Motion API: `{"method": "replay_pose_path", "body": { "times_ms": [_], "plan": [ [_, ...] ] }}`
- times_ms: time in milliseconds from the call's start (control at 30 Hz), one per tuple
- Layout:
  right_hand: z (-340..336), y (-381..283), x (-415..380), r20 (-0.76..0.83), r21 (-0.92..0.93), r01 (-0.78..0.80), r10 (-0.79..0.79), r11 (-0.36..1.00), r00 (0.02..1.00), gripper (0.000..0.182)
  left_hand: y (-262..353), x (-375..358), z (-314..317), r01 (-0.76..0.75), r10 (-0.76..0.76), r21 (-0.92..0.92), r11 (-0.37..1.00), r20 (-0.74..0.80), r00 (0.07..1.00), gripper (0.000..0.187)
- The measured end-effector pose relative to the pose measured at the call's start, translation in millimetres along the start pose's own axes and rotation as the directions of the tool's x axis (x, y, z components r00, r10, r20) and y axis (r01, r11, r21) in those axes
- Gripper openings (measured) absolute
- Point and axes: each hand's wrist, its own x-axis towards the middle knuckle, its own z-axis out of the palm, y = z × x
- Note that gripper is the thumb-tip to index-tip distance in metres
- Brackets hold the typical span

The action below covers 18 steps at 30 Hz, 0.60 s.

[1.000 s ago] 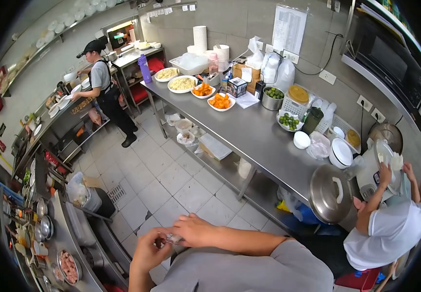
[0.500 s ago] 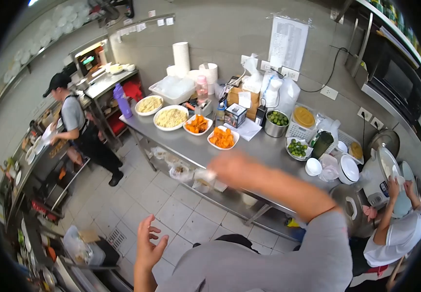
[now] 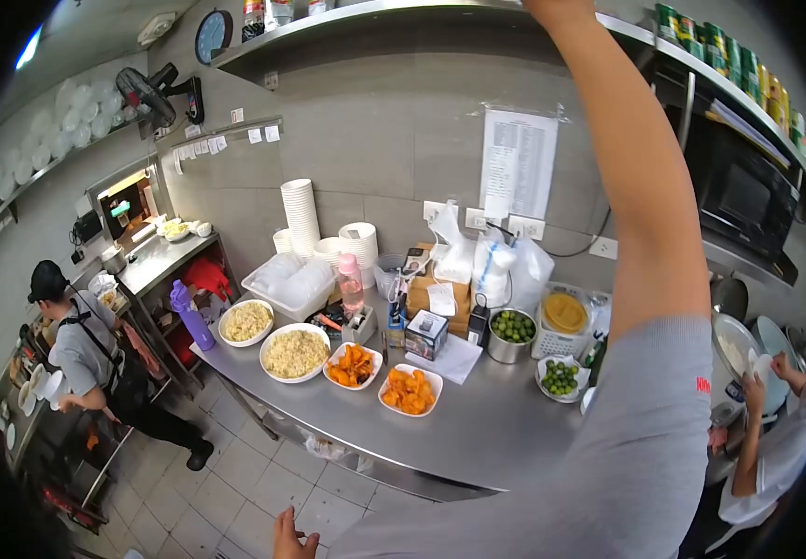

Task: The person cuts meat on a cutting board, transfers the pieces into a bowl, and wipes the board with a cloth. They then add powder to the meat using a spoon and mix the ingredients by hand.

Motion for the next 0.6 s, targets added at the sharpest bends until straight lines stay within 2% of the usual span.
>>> {"method": "replay_pose_path", "body": {
  "times_ms": [33,67,133,367,433,467,500,533,567,600],
  "plan": [
    [25.7,2.9,0.5,0.02,-0.117,-0.023,0.025,0.993,0.999,0.022,-8.9,10.7,5.1,0.032,-0.032,0.055,0.998,0.001,0.999,0.085],
    [48.0,3.4,1.4,0.017,-0.103,-0.02,0.022,0.994,1.0,0.022,-16.7,19.6,7.9,0.065,-0.065,0.109,0.992,-0.001,0.998,0.083],
    [86.0,-2.0,4.9,0.261,-0.233,-0.094,0.156,0.968,0.953,0.029,-32.4,39.0,2.8,0.128,-0.128,0.068,0.989,-0.005,0.992,0.082],
    [200.5,-31.9,-47.6,0.238,-0.223,-0.301,0.351,0.927,0.906,0.036,0.6,78.2,-14.6,0.39,-0.391,0.045,0.92,0.027,0.92,0.087],
    [192.5,-40.6,-44.0,0.489,-0.212,-0.397,0.448,0.893,0.748,0.04,-1.3,80.4,-8.7,0.442,-0.445,0.057,0.895,0.053,0.894,0.09],
    [188.3,-47.0,-36.3,0.543,-0.251,-0.414,0.482,0.875,0.688,0.042,-15.6,75.5,2.6,0.387,-0.39,0.142,0.911,-0.003,0.921,0.081],
    [195.0,-48.2,-37.7,0.516,-0.244,-0.429,0.491,0.87,0.702,0.043,-27.7,71.0,13.1,0.339,-0.336,0.225,0.914,-0.053,0.941,0.074],
    [210.3,-45.6,-38.6,0.508,-0.261,-0.428,0.5,0.865,0.701,0.045,-44.6,73.9,21.4,0.373,-0.37,0.218,0.902,-0.053,0.927,0.074],
    [233.3,-52.8,-43.6,0.417,-0.434,-0.336,0.517,0.836,0.747,0.053,-68.6,77.6,29.3,0.344,-0.344,0.243,0.907,-0.044,0.938,0.081],
    [268.2,-15.8,-34.7,0.735,-0.373,-0.147,0.388,0.916,0.556,0.101,-85.6,68.8,40.8,0.327,-0.328,0.26,0.909,-0.041,0.944,0.09]
  ]
}}
